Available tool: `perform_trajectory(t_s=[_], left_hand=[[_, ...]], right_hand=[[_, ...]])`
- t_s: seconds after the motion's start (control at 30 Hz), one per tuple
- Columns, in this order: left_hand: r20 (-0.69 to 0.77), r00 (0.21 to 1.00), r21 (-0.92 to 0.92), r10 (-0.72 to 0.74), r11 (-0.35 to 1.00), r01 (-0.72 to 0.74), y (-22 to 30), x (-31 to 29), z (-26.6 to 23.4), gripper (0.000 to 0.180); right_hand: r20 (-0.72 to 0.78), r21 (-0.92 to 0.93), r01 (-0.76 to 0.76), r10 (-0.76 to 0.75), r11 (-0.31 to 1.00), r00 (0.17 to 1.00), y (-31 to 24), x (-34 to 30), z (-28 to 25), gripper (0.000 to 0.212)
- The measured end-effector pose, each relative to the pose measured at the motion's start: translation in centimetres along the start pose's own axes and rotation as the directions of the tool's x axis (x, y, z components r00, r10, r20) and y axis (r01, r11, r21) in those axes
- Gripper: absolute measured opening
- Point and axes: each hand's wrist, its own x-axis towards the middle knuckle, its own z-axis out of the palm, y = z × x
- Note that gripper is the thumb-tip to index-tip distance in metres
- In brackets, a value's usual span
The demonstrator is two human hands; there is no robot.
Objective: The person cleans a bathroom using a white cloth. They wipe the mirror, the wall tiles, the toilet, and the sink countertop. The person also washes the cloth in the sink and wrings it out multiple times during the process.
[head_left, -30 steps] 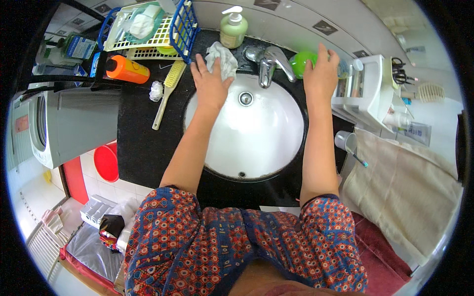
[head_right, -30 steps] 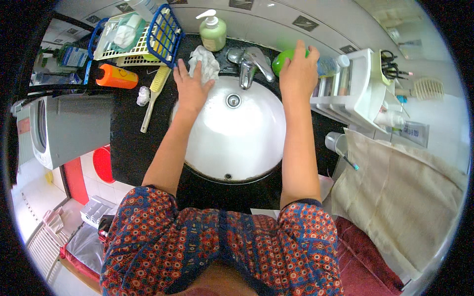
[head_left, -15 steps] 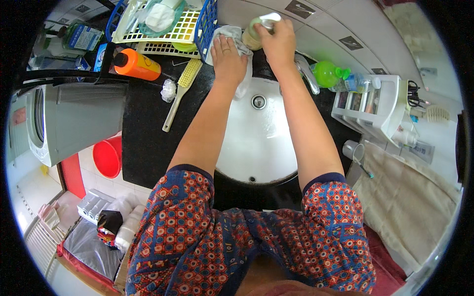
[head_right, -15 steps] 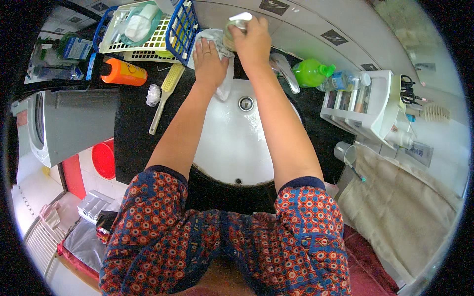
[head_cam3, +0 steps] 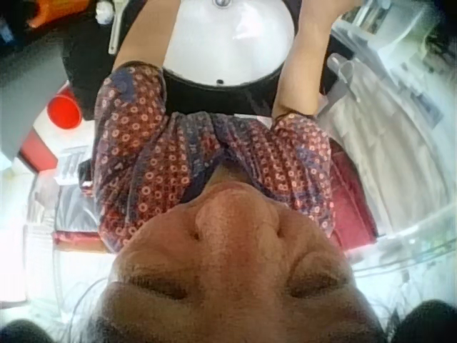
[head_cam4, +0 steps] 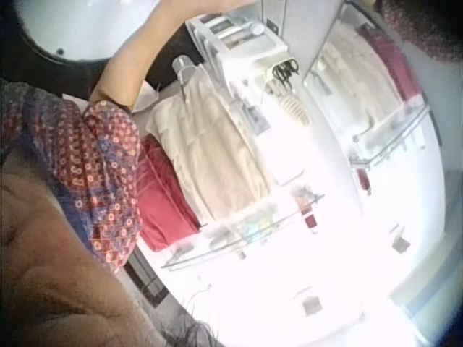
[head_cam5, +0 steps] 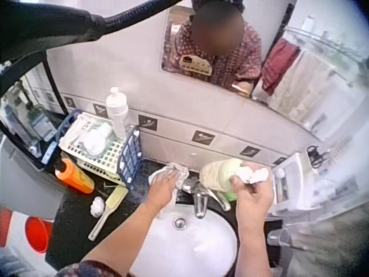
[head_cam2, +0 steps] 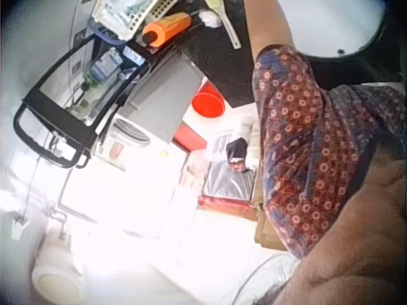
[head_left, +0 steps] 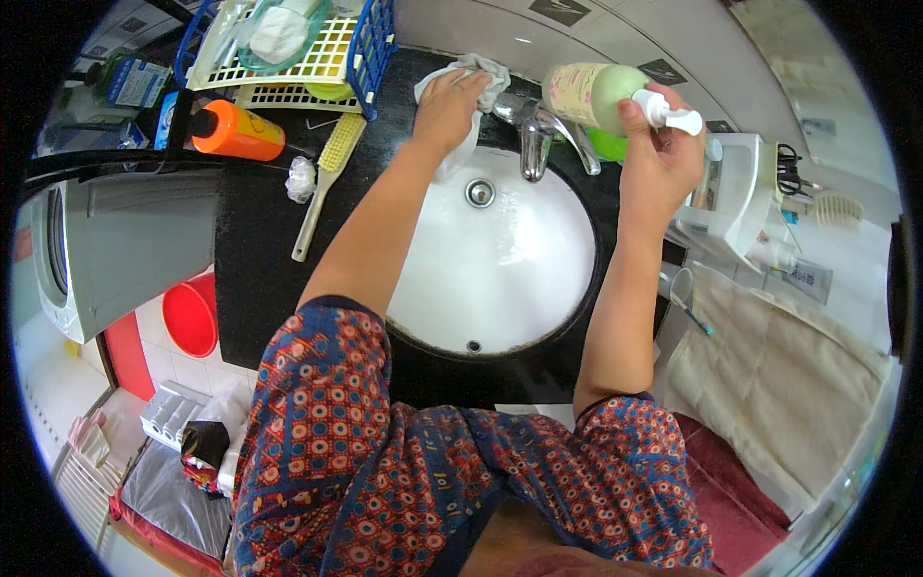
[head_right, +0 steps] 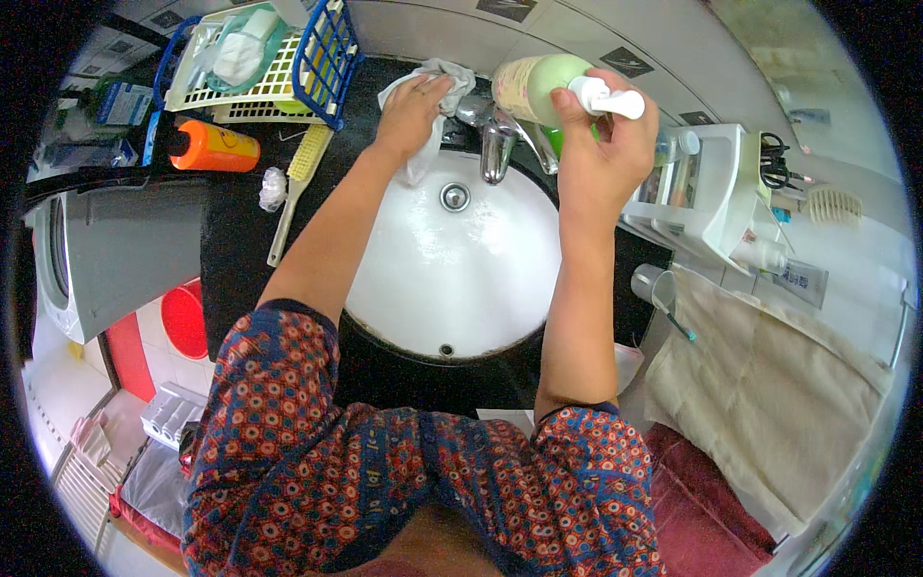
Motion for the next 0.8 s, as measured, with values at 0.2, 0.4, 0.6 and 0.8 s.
perform_trajectory(t_s=[0.2,0.4,0.6,0.8], left_hand=[[0.27,0.963,-0.51,0.006,0.849,0.137,1.7,6.5,3.5,0.032],[0.344,0.939,-0.353,-0.021,0.924,0.15,4.2,5.7,1.3,0.036],[-0.173,0.966,0.251,0.192,0.957,-0.145,1.0,-5.2,0.9,0.034],[-0.018,0.967,0.022,0.256,0.967,-0.255,2.2,-7.3,0.5,0.034]], right_hand=[[-0.014,0.112,-0.106,0.108,0.988,0.994,-0.5,-1.7,-1.4,0.029],[-0.026,0.162,-0.048,0.053,0.986,0.998,-0.2,-2.2,-2.0,0.029],[0.031,0.127,0.037,-0.042,0.991,0.999,0.2,-1.4,1.4,0.03],[0.185,0.034,0.121,-0.126,0.992,0.975,2.0,-0.4,9.7,0.026]])
